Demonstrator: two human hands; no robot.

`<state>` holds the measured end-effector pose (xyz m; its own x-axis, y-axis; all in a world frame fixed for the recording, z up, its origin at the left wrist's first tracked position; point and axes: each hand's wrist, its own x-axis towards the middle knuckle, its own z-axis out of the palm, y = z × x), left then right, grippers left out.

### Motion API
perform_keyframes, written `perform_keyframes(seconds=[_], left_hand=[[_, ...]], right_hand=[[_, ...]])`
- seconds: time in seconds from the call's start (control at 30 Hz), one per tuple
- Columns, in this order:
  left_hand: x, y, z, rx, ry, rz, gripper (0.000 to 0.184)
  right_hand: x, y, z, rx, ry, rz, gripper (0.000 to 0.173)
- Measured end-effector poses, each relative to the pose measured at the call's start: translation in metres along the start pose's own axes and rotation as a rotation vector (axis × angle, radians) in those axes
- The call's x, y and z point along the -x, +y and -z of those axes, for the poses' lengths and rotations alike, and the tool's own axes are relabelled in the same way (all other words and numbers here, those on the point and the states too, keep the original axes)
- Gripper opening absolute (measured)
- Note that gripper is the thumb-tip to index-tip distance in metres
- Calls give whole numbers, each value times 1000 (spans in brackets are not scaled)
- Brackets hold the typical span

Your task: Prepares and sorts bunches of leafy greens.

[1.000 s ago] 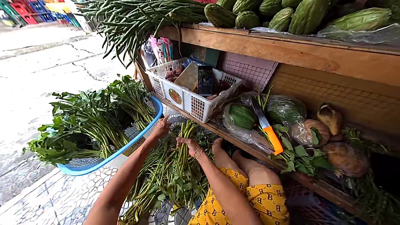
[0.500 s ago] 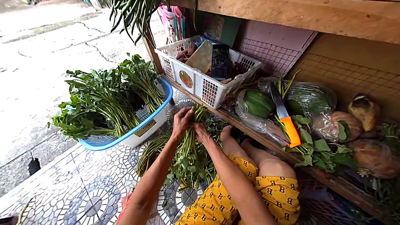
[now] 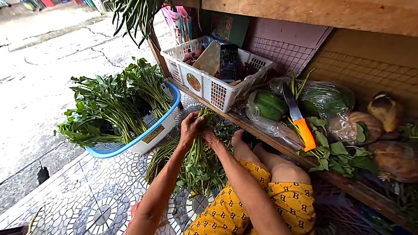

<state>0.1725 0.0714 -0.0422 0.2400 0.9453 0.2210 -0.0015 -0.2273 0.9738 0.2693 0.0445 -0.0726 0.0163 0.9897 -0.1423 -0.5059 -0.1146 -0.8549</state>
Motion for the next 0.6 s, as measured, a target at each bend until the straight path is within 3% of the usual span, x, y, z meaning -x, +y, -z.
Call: perform_keyframes(seconds=[0.1,0.2,0.3,0.37,0.43,0.5,0.6], left_hand=[[-1,-2,1,87,60,49,17],[1,-4,2,77,54,29,32],[-3,3,8,-136,-78,63,89],[-8,10,10,-336,-154,80,113],[-13,15,11,-467,-196,71,104],[-17,20,12,-494,-239,67,80],[-18,23,14,-306,-300,108,56]], right_hand=[[1,-3,-1,68,-25,-27,29],[1,-1,-1,59,-34,-26,27],[1,2,0,9,-64,15,24],[5,2,0,34,-77,39,25],[5,0,1,46,-122,46,25],[3,-2,1,51,-186,50,26],[3,-4,0,104,-249,45,27]])
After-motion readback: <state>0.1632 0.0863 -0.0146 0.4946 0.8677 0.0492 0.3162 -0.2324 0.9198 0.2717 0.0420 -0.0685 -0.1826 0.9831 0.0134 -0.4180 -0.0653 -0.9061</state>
